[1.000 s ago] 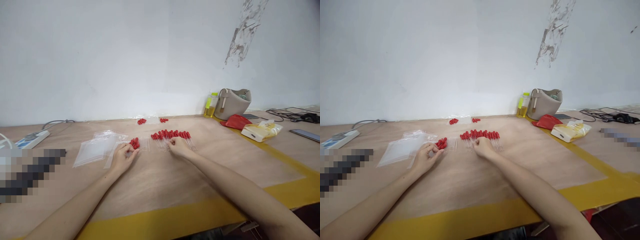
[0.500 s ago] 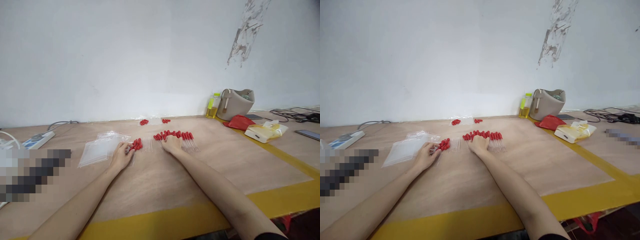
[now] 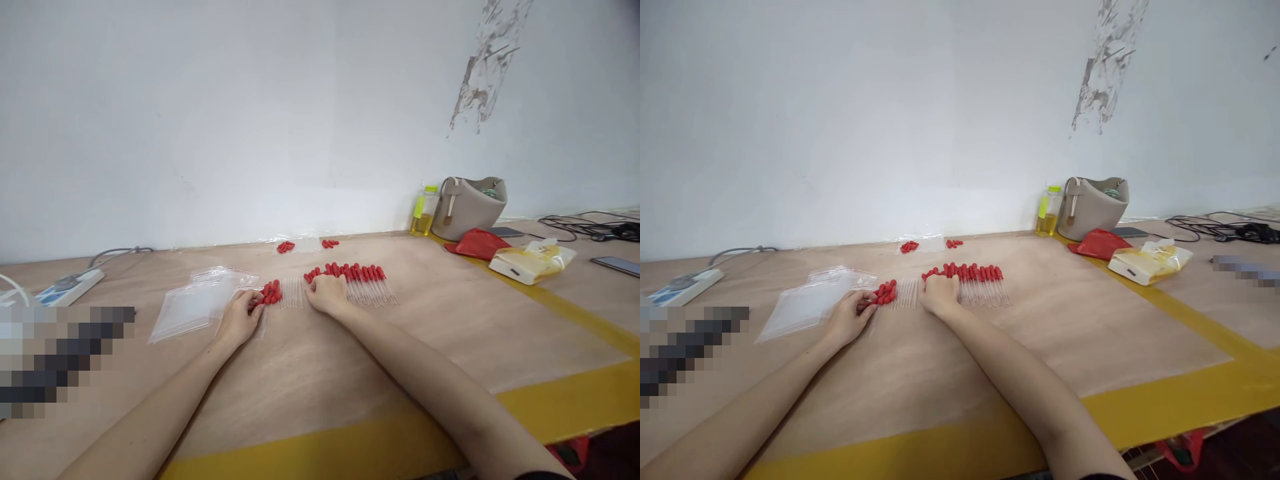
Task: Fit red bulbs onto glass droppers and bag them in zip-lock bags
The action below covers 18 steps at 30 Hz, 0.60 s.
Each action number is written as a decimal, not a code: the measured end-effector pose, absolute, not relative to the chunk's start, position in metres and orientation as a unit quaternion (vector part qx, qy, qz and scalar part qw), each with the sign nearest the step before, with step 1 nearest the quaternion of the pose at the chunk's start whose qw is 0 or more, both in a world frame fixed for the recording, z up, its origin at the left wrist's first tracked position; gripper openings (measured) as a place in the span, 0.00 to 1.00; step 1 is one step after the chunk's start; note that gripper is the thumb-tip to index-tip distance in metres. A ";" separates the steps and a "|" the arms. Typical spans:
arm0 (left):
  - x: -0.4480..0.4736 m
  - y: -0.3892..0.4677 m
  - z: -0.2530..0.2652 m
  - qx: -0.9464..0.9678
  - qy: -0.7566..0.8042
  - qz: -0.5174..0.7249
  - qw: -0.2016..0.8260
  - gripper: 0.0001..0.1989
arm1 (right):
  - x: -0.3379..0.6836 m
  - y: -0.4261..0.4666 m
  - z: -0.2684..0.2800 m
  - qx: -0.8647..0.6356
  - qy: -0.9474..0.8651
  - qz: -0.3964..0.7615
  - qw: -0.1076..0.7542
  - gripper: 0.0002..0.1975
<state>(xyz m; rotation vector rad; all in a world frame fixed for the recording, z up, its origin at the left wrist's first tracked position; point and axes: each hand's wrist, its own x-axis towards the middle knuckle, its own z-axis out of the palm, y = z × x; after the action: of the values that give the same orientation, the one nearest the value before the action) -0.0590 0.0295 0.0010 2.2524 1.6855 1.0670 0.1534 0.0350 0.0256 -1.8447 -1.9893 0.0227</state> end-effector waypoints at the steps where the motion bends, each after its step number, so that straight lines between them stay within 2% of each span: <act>1: -0.059 0.030 0.001 0.747 0.561 0.352 0.059 0.07 | 0.149 0.037 0.026 -0.666 -0.717 0.005 0.205 0.15; 7: -0.062 0.021 0.008 0.753 0.570 0.329 -0.007 0.10 | 0.129 0.049 0.032 -0.699 -0.693 0.032 0.176 0.11; 13: -0.058 0.014 0.014 0.746 0.595 0.298 -0.020 0.09 | 0.119 0.053 0.035 -0.705 -0.697 0.057 0.118 0.11; 18: -0.053 0.014 0.010 0.752 0.564 0.340 -0.042 0.15 | 0.116 0.047 0.033 -0.688 -0.715 0.056 0.105 0.10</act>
<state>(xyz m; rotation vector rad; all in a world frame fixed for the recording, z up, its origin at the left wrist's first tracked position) -0.0535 0.0139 0.0097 2.4258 1.8205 1.0958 0.1155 0.0475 0.0332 -2.0291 -2.1086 0.1657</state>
